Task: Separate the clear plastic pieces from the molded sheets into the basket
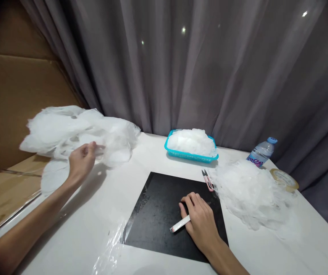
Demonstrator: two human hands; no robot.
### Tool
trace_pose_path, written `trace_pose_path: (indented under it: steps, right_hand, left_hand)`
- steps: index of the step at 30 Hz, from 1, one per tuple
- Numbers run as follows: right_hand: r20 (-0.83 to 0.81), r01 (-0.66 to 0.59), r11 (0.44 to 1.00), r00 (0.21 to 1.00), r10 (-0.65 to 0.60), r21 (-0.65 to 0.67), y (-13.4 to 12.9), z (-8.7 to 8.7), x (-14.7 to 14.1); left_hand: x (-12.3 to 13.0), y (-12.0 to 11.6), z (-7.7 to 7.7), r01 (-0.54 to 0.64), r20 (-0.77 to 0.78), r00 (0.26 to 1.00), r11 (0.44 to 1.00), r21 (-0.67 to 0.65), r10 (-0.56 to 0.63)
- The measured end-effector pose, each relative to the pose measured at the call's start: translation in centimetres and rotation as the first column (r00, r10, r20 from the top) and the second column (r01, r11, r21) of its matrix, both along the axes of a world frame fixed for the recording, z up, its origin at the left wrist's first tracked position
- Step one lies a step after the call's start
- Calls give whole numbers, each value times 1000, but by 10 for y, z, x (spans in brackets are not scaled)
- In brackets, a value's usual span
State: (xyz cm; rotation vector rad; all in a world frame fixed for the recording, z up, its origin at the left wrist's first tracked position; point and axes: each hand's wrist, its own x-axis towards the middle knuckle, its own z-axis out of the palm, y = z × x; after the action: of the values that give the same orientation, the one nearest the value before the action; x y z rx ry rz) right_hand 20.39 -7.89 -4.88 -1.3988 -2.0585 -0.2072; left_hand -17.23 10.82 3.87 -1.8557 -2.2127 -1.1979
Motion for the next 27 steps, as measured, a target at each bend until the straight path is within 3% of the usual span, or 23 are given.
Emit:
trace_pose_path:
  steps: [6, 9, 12, 18, 21, 27]
  right_hand:
    - [4, -8, 1000, 1000, 8, 2, 1, -1, 0]
    - [1, -21, 1000, 1000, 21, 3, 1, -2, 0]
    - [-5, -32, 999, 999, 32, -3, 2, -2, 1]
    - [-40, -29, 999, 999, 28, -20, 4, -1, 0]
    - [-42, -36, 999, 998, 35, -27, 4, -1, 0]
    - [-46, -43, 998, 998, 41, -42, 4, -2, 1]
  left_hand:
    - [-4, 6, -11, 14, -78, 997, 1000, 13, -13]
    - [8, 13, -18, 38, -170, 985, 999, 5, -37]
    - [27, 31, -11, 86, -264, 961, 996, -12, -86]
    - [45, 81, 42, 173, -368, 910, 981, -88, -193]
    - [42, 96, 74, 91, -345, 931, 991, -97, -119]
    - [19, 106, 130, -46, -237, 970, 998, 41, 55]
